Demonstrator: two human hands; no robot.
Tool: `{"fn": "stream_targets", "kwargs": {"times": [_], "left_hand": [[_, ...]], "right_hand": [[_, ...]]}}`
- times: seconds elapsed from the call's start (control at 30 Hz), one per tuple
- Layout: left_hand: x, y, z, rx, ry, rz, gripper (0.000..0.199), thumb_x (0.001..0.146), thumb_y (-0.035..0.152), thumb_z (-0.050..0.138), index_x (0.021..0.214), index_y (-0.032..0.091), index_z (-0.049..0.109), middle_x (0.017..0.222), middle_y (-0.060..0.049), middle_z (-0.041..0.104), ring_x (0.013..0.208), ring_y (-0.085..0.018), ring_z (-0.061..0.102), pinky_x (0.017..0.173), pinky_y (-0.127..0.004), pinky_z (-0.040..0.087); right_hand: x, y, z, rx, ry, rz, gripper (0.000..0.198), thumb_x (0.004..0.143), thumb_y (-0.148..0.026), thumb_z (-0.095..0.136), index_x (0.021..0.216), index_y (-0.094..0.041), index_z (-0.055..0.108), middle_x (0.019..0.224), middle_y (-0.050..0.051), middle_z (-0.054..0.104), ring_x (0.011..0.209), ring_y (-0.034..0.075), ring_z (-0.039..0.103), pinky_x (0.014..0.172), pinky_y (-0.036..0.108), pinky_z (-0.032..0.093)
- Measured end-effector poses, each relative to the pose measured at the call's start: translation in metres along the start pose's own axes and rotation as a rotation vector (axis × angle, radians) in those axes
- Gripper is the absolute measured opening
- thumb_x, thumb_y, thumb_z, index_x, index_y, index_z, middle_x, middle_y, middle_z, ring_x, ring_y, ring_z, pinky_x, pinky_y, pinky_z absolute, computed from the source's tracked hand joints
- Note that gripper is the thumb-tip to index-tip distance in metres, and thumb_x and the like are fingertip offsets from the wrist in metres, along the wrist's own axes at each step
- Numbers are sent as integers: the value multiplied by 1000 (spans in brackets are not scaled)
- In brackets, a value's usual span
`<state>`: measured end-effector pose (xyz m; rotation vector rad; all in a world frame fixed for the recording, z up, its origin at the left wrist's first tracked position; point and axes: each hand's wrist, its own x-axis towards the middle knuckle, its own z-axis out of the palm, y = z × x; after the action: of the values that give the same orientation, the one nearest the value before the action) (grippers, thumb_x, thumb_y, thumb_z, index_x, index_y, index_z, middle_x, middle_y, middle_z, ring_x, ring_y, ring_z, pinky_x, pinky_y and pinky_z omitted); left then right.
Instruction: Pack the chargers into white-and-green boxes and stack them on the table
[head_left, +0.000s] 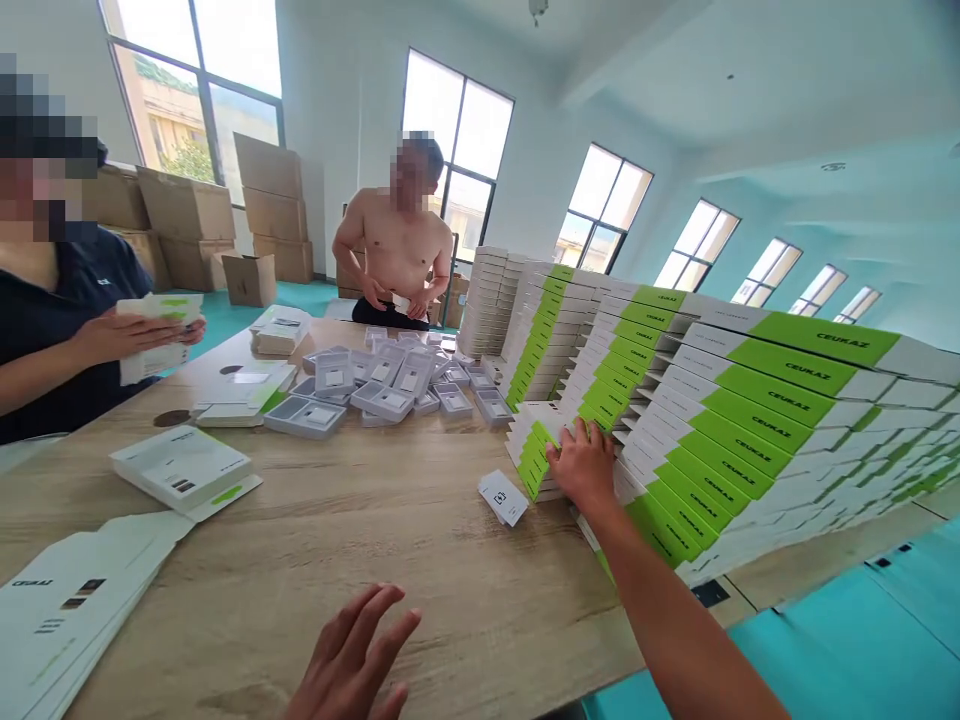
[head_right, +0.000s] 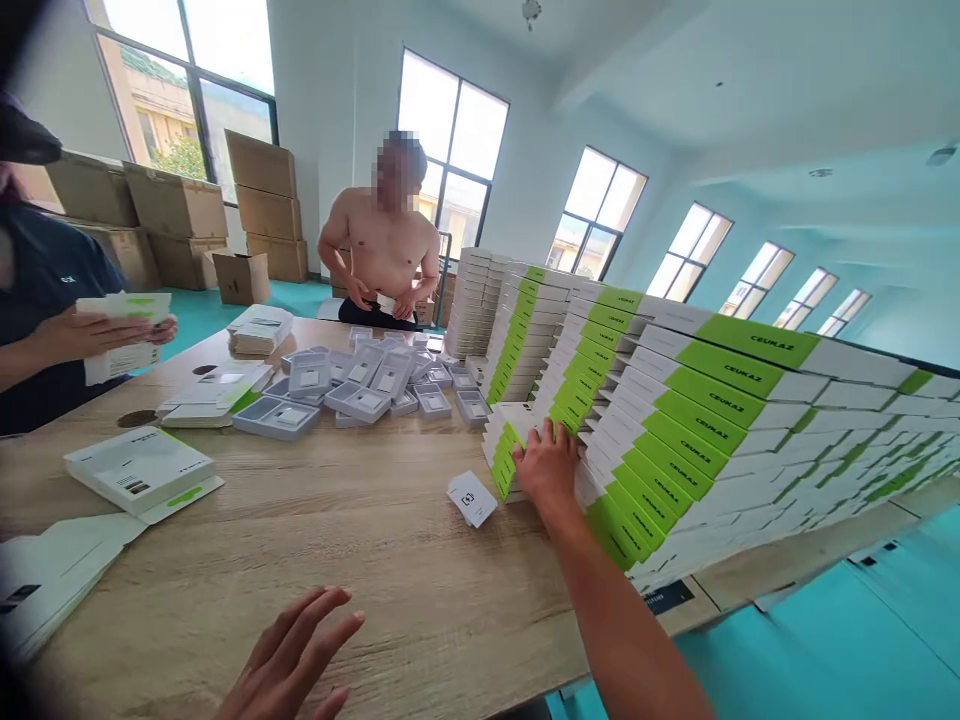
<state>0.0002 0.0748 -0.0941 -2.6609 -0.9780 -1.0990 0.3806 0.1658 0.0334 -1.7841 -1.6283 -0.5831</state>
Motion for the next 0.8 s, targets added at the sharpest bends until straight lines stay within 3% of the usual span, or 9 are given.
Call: {"fn": "stream_targets", "kwargs": {"times": [0.1, 0.17, 0.23, 0.3, 0.4, 0.5, 0.6, 0.7, 0.8], "left_hand": [[2, -10, -20, 19, -93, -45, 63, 79, 15, 64, 139, 30, 56, 137, -7, 67, 124, -30, 65, 98, -39, 60], [18, -35, -43, 74, -233, -65, 68, 76, 12, 61, 141, 30, 53, 141, -7, 65, 127, -31, 62, 103, -43, 57], [40, -81, -69, 230, -463, -119, 73, 78, 3, 50, 145, 29, 49, 150, -6, 57, 139, -28, 52, 112, -43, 48], [59, -141, -94, 319, -545, -201, 75, 77, -3, 44, 148, 22, 47, 155, -12, 50, 147, -31, 42, 114, -51, 40], [77, -228, -119, 372, -648, -279, 76, 70, -1, 58, 144, 14, 52, 150, -28, 51, 139, -47, 47, 99, -65, 44], [89, -277, -124, 321, -731, -233, 71, 70, 2, 61, 139, 19, 59, 143, -22, 60, 134, -41, 54, 100, -56, 46], [98, -276, -111, 251, -752, -134, 59, 76, 5, 58, 133, 21, 64, 139, -16, 65, 133, -35, 57, 104, -46, 45], [95, -234, -84, 133, -674, 117, 66, 81, -1, 51, 134, 37, 62, 147, -3, 61, 140, -27, 52, 113, -43, 38], [77, -184, -57, -24, -621, 335, 66, 84, 2, 54, 126, 51, 60, 147, 9, 59, 140, -20, 52, 116, -41, 37]], "right_hand": [[-37, -28, 20, 97, -26, -106, 28, 99, -34, 52, 111, -16, 69, 132, 24, 64, 133, 39, 51, 112, 58, 36], [-77, -53, 38, 234, -105, -265, 26, 98, -35, 55, 116, -20, 67, 127, 16, 69, 124, 34, 60, 106, 56, 48], [-114, -74, 54, 384, -168, -409, 22, 96, -29, 58, 115, -24, 67, 123, 11, 72, 115, 31, 67, 96, 51, 57], [-138, -88, 65, 507, -203, -492, 19, 95, -21, 58, 110, -25, 68, 118, 9, 74, 108, 28, 71, 90, 47, 62], [-147, -96, 71, 610, -221, -476, 18, 93, -14, 56, 103, -24, 68, 109, 9, 76, 101, 26, 73, 85, 44, 64], [-141, -94, 71, 640, -233, -366, 16, 93, -14, 55, 94, -23, 68, 100, 8, 76, 92, 24, 73, 78, 41, 64], [-136, -91, 69, 624, -222, -285, 16, 92, -13, 54, 91, -22, 67, 97, 7, 75, 89, 23, 72, 77, 39, 63], [-132, -85, 68, 521, -149, -205, 17, 92, -14, 53, 97, -21, 67, 104, 9, 74, 100, 25, 69, 89, 44, 59], [-123, -68, 68, 308, -155, 3, 25, 93, -19, 52, 112, -16, 67, 129, 17, 66, 123, 32, 59, 105, 56, 48]]}}
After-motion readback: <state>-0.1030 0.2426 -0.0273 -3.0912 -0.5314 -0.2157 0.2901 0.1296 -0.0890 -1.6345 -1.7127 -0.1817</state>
